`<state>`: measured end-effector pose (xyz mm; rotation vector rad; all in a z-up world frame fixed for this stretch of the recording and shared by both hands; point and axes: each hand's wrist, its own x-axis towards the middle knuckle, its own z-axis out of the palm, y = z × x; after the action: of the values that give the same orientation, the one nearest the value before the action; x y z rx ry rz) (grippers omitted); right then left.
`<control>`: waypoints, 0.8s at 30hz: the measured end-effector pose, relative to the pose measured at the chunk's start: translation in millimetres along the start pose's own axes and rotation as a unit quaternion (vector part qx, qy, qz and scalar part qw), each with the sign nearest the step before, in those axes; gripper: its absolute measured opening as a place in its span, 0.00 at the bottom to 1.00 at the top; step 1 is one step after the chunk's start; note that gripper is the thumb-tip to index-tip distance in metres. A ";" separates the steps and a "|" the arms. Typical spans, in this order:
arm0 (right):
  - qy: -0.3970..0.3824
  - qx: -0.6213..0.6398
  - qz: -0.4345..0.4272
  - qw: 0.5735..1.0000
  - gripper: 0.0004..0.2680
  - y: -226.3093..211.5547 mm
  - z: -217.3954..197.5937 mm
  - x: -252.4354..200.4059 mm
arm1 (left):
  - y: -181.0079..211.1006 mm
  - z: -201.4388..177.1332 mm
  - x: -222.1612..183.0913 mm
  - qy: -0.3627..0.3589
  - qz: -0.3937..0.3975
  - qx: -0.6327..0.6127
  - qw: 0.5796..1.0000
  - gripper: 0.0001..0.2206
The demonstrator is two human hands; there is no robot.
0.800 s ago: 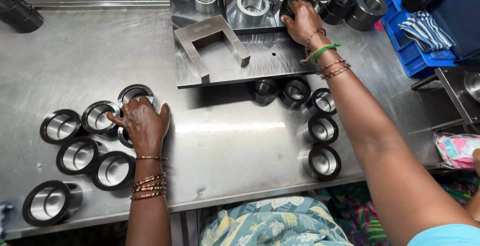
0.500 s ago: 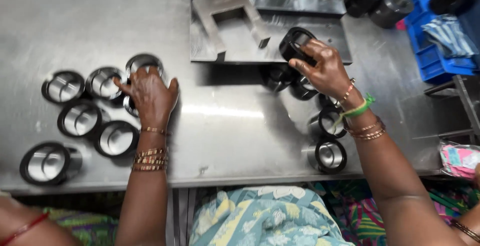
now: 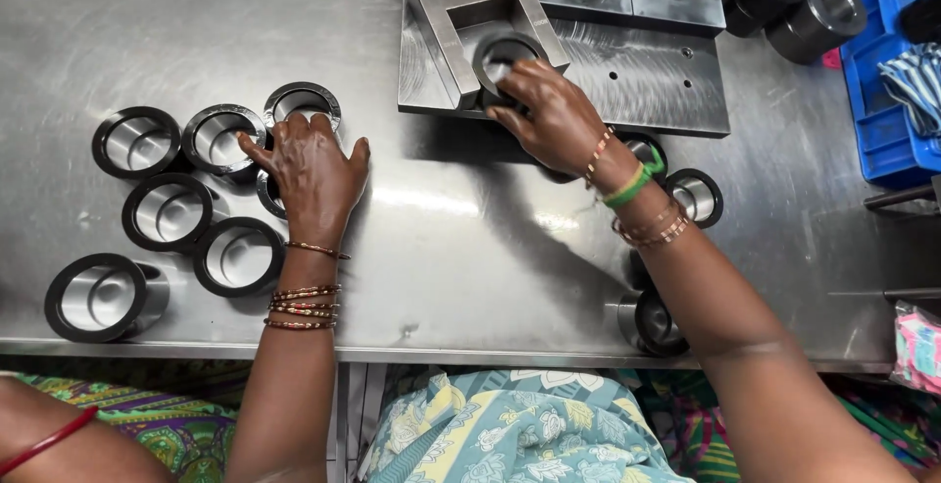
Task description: Inspecting and organizing cylindrical metal components at a quality control station.
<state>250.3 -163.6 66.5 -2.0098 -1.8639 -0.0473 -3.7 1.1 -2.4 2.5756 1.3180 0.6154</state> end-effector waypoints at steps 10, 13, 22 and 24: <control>0.041 -0.015 0.034 0.998 0.11 -18.8 1.6 14.8 | 0.9 1.2 0.4 -0.003 -0.003 0.001 1.000 0.20; 0.097 -0.049 -0.009 0.994 0.15 -17.5 8.5 -10.5 | -2.4 5.8 2.0 -0.006 0.003 0.005 1.000 0.20; 0.109 -0.098 0.085 0.986 0.10 15.9 -10.5 -159.2 | 11.3 3.0 6.6 0.176 0.074 -0.007 0.982 0.24; 0.070 -0.103 0.210 0.970 0.19 34.5 -8.9 -175.5 | 34.1 -3.2 7.9 0.161 0.087 -0.125 0.975 0.19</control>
<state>266.1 -334.3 14.9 -2.4334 -1.3643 -0.2677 23.9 -12.7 14.3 2.4683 1.0186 1.1907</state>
